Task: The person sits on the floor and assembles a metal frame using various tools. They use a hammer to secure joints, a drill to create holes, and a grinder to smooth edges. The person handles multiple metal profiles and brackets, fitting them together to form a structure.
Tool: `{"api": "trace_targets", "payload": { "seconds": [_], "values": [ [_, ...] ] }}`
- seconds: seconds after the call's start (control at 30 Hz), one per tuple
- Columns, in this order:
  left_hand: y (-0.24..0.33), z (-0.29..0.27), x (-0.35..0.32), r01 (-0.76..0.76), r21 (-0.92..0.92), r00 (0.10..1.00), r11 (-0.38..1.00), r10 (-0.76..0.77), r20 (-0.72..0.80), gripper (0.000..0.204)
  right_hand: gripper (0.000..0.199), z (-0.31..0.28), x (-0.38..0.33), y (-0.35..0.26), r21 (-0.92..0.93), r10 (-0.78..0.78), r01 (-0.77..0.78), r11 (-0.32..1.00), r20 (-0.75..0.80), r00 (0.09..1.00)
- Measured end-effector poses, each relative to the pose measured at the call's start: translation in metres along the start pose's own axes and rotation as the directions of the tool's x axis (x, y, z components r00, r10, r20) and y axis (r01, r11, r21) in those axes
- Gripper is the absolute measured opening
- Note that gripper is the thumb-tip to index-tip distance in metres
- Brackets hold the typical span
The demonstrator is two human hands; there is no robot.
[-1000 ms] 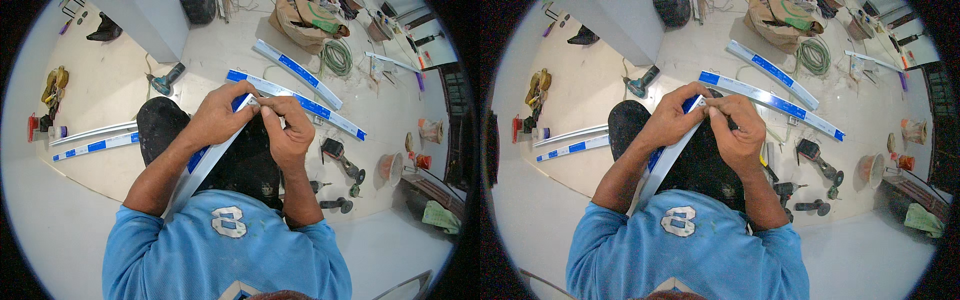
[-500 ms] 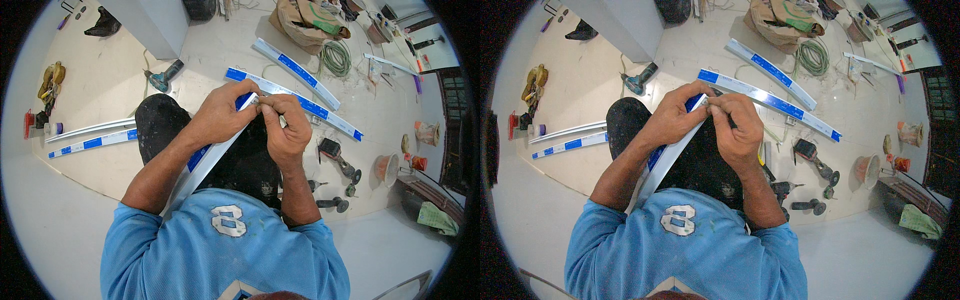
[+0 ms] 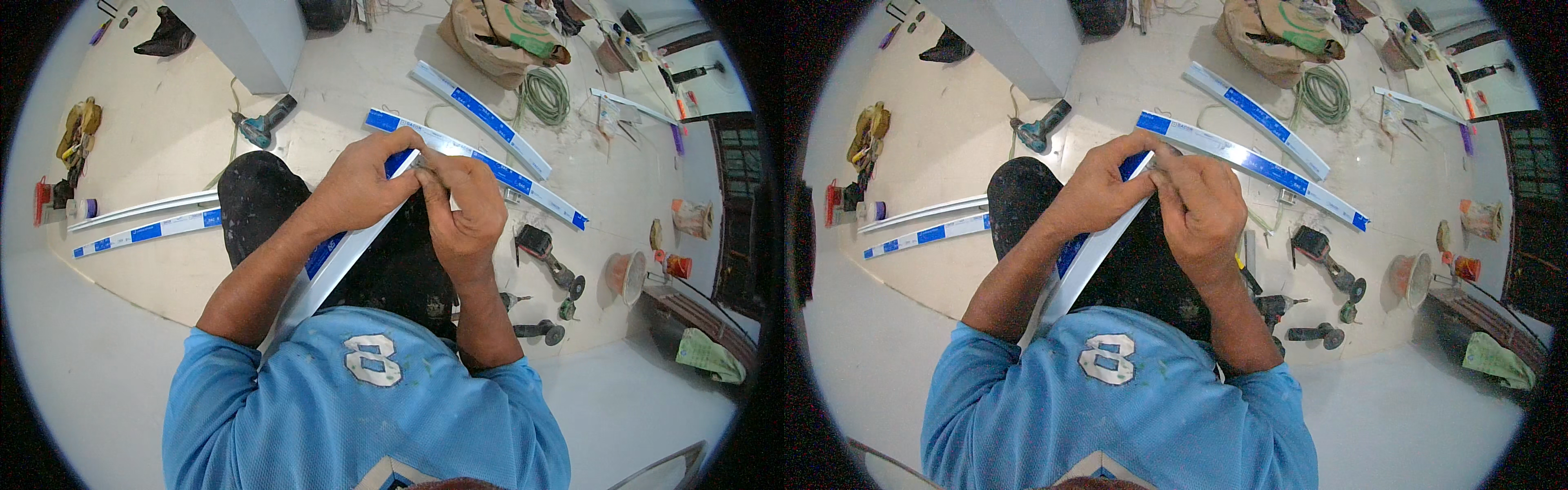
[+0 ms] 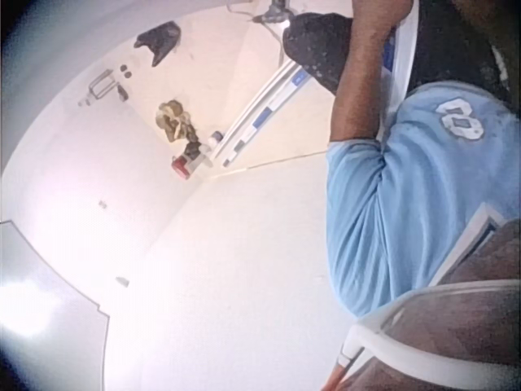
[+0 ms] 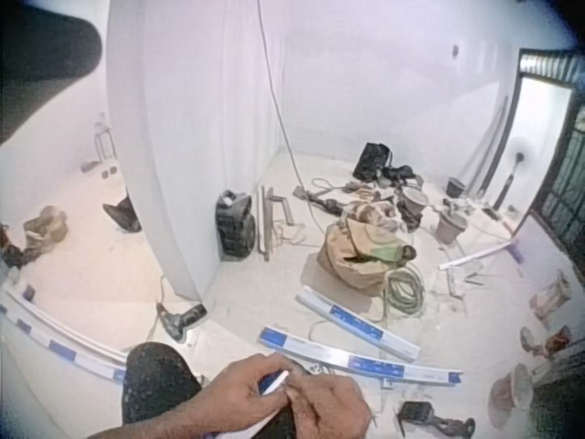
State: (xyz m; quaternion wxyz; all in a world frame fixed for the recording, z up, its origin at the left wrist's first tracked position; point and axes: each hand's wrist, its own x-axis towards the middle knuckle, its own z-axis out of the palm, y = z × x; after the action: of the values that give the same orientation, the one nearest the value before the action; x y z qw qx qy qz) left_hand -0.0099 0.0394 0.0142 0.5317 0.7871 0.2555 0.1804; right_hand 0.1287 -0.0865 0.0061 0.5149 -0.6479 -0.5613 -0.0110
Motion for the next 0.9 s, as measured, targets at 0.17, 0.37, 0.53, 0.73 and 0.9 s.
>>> {"api": "trace_targets", "payload": {
  "seconds": [0.17, 0.37, 0.53, 0.73, 0.9],
  "values": [
    [-0.01, -0.003, 0.003, 0.001, -0.012, 0.999, 1.0, 0.0, 0.037, 0.028, 0.039, -0.018, -0.006, -0.001, 0.208, 0.347, -0.34, 0.917, 0.008, 0.938],
    [-0.017, -0.009, 0.003, 0.033, -0.131, 0.999, 0.991, -0.032, 0.01, 0.024, 0.035, -0.049, -0.224, 0.259, -0.777, 0.819, -0.48, 0.406, 0.077, 0.568],
    [-0.018, -0.007, 0.007, 0.173, -0.177, 0.985, 0.969, -0.17, 0.033, 0.032, 0.055, -0.024, -0.315, 0.246, -0.834, 0.962, -0.506, 0.222, 0.103, 0.252],
    [-0.013, -0.009, 0.005, 0.171, -0.177, 0.985, 0.969, -0.17, 0.019, 0.031, 0.046, 0.018, -0.338, 0.23, -0.841, 0.861, -0.416, 0.347, 0.109, 0.497],
    [-0.017, -0.01, 0.01, 0.195, -0.133, 0.981, 0.972, -0.19, 0.05, 0.032, 0.042, 0.003, -0.343, 0.242, -0.806, 0.848, -0.421, 0.416, 0.177, 0.5]
  ]
}}
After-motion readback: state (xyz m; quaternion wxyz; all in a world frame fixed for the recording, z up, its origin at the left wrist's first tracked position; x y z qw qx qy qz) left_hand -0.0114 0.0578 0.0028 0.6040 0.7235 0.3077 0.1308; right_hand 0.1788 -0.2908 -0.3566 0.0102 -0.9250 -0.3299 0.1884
